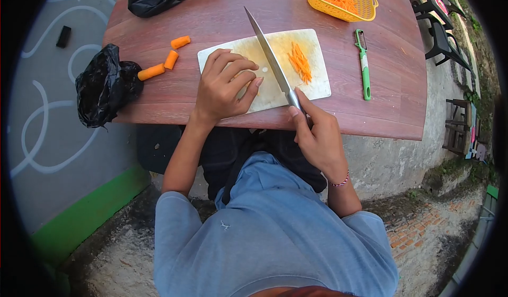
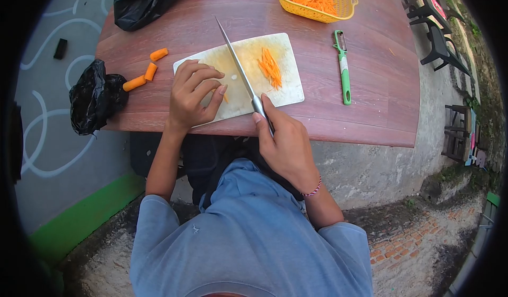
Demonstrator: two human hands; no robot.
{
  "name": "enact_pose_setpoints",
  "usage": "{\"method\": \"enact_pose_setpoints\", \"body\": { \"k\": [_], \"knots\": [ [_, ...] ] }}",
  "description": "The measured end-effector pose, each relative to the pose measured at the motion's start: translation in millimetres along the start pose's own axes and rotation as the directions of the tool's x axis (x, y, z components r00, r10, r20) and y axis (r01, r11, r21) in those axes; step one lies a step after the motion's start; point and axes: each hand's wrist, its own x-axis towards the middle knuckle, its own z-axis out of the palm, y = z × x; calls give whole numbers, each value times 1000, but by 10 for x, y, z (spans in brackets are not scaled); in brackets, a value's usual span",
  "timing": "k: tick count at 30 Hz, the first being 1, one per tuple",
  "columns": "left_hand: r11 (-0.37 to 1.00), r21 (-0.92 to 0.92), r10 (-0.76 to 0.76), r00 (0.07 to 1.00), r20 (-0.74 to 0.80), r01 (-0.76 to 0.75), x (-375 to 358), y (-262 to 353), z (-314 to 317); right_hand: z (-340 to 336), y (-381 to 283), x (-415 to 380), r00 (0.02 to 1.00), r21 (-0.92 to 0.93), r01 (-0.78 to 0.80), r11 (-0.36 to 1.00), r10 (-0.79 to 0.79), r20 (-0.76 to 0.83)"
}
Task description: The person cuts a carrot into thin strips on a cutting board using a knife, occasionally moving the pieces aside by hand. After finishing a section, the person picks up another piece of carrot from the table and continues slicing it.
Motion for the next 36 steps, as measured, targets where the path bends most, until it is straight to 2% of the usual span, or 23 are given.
{"method": "enact_pose_setpoints", "body": {
  "k": [2, 6, 8, 9, 11, 12, 14, 15, 17, 23, 27, 33, 34, 36],
  "knots": [
    [998, -58, -42, 998, -43, 39, 15, 8, -10, -60, 45, 34, 1000, 9, -20, 1000, 20, -23],
    [996, -92, -9, 999, -36, 5, 36, 4, -8, -197, 66, 68, 995, -39, -6, 999, 3, -97],
    [993, -114, -43, 999, -13, 41, 99, 87, -53, -264, 14, 40, 987, -171, 98, 980, -118, -106],
    [992, -123, -26, 1000, -4, 26, 145, 137, -87, -271, 19, 19, 986, -165, 87, 982, -109, -124],
    [999, 37, 22, 992, 127, -27, 242, 237, -163, -267, 23, -28, 968, -203, 194, 960, -220, -116],
    [999, 35, 33, 990, 134, -38, 276, 261, -175, -256, 25, -49, 968, -197, 189, 962, -216, -127],
    [984, 125, 88, 957, 278, -127, 335, 286, -182, -238, 25, -86, 942, -254, 267, 930, -308, -134],
    [983, 121, 98, 954, 284, -137, 358, 276, -171, -243, 22, -104, 942, -250, 262, 932, -304, -144],
    [981, 133, 78, 913, 401, -142, 403, 246, -135, -260, 12, -139, 939, -318, 286, 904, -330, -94],
    [982, 57, 136, 877, 462, -183, 555, 190, 8, -215, 51, -180, 929, -351, 309, 884, -359, -89],
    [973, 44, 181, 871, 456, -225, 602, 162, 113, -201, 105, -132, 929, -356, 292, 888, -352, -114],
    [986, 20, 154, 955, 252, -165, 611, 86, -16, -240, 149, -112, 919, -330, 305, 894, -367, -143],
    [987, 22, 148, 956, 254, -158, 582, 62, -57, -253, 139, -104, 920, -271, 307, 912, -357, -161],
    [989, 81, 109, 986, 129, -121, 511, 18, -141, -263, 154, -80, 922, -211, 311, 927, -348, -169]
  ]
}}
